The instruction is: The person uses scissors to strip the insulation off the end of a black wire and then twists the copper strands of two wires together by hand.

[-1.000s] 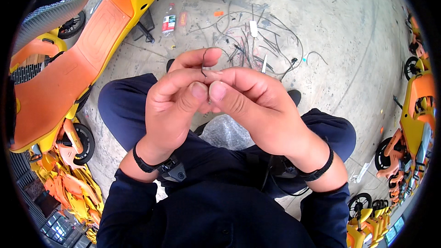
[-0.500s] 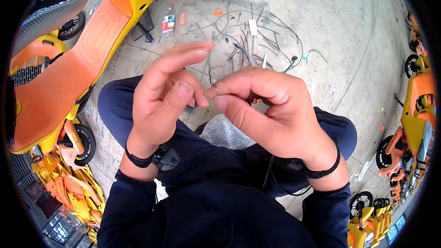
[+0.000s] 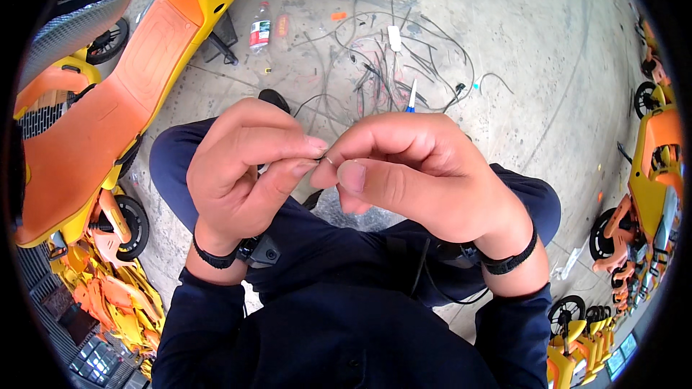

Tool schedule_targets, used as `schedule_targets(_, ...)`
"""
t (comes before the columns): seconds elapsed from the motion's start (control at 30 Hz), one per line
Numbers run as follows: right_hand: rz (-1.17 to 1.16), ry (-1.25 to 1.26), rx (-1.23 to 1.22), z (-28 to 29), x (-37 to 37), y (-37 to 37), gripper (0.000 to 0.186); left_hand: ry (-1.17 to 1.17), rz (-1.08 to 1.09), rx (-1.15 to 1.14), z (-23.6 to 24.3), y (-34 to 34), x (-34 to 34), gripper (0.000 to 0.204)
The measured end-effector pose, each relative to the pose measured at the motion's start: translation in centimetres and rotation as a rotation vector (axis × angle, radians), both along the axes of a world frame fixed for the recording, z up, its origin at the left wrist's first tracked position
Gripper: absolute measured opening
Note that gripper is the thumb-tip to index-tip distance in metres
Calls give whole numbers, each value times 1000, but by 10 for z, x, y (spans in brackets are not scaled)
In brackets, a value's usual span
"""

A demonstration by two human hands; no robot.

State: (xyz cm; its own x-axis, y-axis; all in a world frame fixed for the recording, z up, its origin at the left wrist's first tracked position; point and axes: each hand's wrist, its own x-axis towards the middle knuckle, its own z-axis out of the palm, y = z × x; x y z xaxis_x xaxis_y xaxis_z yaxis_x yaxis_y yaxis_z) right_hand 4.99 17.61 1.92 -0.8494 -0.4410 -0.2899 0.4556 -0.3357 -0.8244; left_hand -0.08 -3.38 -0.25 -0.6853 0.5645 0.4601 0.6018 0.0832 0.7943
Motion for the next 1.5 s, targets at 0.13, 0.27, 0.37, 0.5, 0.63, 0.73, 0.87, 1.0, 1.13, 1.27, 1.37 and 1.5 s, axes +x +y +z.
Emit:
schedule_targets(0.13,10,59,22,-3,0,-1,13,29,-1,19,-1,1,1,17)
schedule_targets(0.27,-26,42,46,-6,2,-4,12,81,-9,15,-2,2,-1,17)
schedule_targets(0.37,-65,178,136,-10,2,-4,11,70,11,-10,0,3,1,16)
schedule_targets(0.5,-125,661,503,-11,-1,-2,11,-103,10,-38,0,6,3,15)
schedule_targets(0.63,-155,694,618,-10,1,-2,13,-50,20,-40,1,5,2,16)
schedule_targets(0.73,-119,590,498,-12,1,-1,11,117,49,-74,2,2,0,20)
schedule_targets(0.87,-38,275,201,-5,3,-1,11,269,55,-81,4,2,1,25)
schedule_targets(1.0,-38,396,169,-12,6,-6,11,321,46,-54,-1,4,2,23)
schedule_targets(1.13,-73,721,477,-7,3,-6,12,110,100,-13,-1,8,8,19)
schedule_targets(1.27,-142,873,667,-3,2,-5,17,68,94,70,-1,6,8,20)
schedule_targets(1.37,-162,954,778,-2,4,-6,19,193,41,17,-1,7,7,22)
schedule_targets(1.5,-215,1076,869,-4,4,-7,22,222,96,-50,2,11,13,21)
